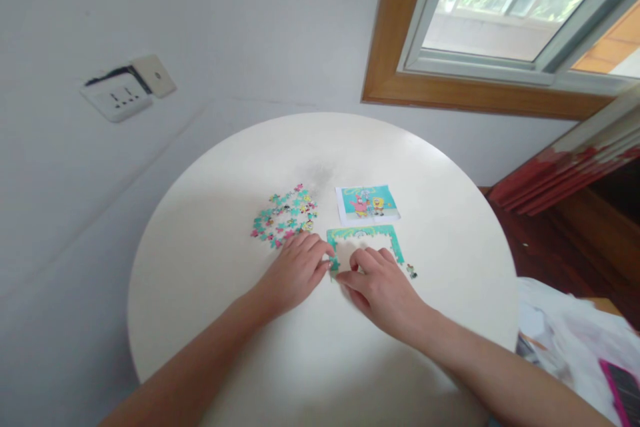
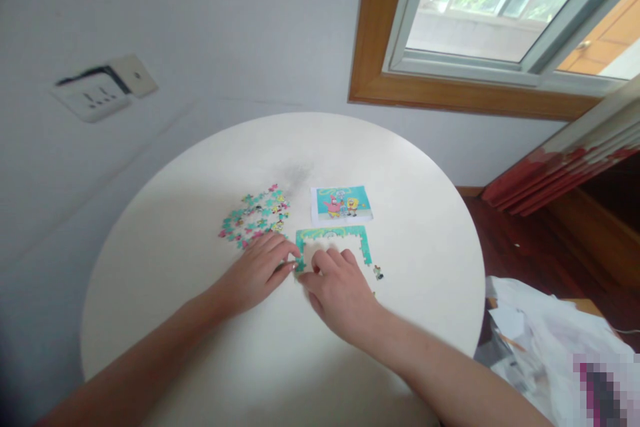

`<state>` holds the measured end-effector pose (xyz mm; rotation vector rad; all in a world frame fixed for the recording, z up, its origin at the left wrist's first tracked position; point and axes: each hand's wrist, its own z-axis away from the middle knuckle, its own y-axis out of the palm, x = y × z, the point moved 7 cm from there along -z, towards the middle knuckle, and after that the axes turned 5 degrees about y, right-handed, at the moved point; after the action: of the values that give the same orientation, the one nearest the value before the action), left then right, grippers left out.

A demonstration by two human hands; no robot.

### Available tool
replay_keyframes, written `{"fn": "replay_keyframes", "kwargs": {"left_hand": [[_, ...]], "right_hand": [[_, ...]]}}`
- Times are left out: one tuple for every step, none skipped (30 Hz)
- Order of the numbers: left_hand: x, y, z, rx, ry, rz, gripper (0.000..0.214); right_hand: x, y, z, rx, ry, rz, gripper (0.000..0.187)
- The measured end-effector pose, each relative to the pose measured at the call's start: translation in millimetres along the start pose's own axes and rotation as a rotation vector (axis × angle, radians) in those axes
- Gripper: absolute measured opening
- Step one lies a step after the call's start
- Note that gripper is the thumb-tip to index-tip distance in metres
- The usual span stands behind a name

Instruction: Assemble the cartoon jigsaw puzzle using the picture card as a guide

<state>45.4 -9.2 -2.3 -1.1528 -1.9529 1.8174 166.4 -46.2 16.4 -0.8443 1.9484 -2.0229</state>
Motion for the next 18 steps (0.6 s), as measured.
{"fn": "replay_keyframes", "kwargs": {"left_hand": [[0,-0.2,0,0.001,-0.002,0.003,0.012],[0,-0.4,0,0.003,-0.002,0.005,0.012],[0,-0.7,0,0.003,-0.002,0.005,0.012],[-1,-1.0,-1,0.003,-0.002,0.003,0.012],[-1,-1.1,-1,0.005,-0.003,0.002,0.013],[-1,-1.0,-1,0.009,-0.005,0.003,0.013],[-1,-0.8,-1,0.013,-0.007,0.005,0.013],[-1,-0.6,-1,0.016,-0.009,0.009,0.012],[-1,-0.6,-1,0.016,-0.009,0.014,0.012],[-1,-0.7,-1,0.015,-0.008,0.018,0.012],[-1,-1.0,-1,0.011,-0.005,0.021,0.012],[-1,-1.3,-1,0.007,0.001,0.024,0.011],[-1,-1.5,-1,0.004,0.007,0.025,0.011],[-1,-1.5,-1,0.002,0.012,0.026,0.012],[-1,-1.6,-1,0.002,0.016,0.026,0.012],[0,-1.5,-1,0.001,0.019,0.026,0.012],[0,-1.3,-1,0.001,0.022,0.028,0.012],[0,-1.0,-1,0.003,0.024,0.033,0.013]], "right_hand": [[1,0,1,0.001,-0.011,0.003,0.023],[2,0,1,0.006,-0.018,0.010,0.023],[2,1,2,0.014,-0.019,0.022,0.023],[2,1,2,0.023,-0.017,0.035,0.023],[2,2,2,0.033,-0.015,0.046,0.023],[3,2,2,0.042,-0.015,0.054,0.023],[3,3,2,0.050,-0.017,0.059,0.023],[4,3,2,0.057,-0.020,0.060,0.023],[4,3,2,0.060,-0.022,0.059,0.023],[4,4,1,0.062,-0.024,0.054,0.023],[4,4,0,0.061,-0.026,0.042,0.022],[3,3,0,0.059,-0.030,0.021,0.022],[0,1,-1,0.053,-0.035,-0.014,0.021],[-4,-2,-2,0.041,-0.036,-0.065,0.021],[-10,-7,-3,0.021,-0.032,-0.124,0.021],[-19,-15,-3,-0.013,-0.018,-0.194,0.022],[-31,-24,-3,-0.062,0.015,-0.260,0.024],[-44,-35,-2,-0.124,0.053,-0.306,0.025]]}}
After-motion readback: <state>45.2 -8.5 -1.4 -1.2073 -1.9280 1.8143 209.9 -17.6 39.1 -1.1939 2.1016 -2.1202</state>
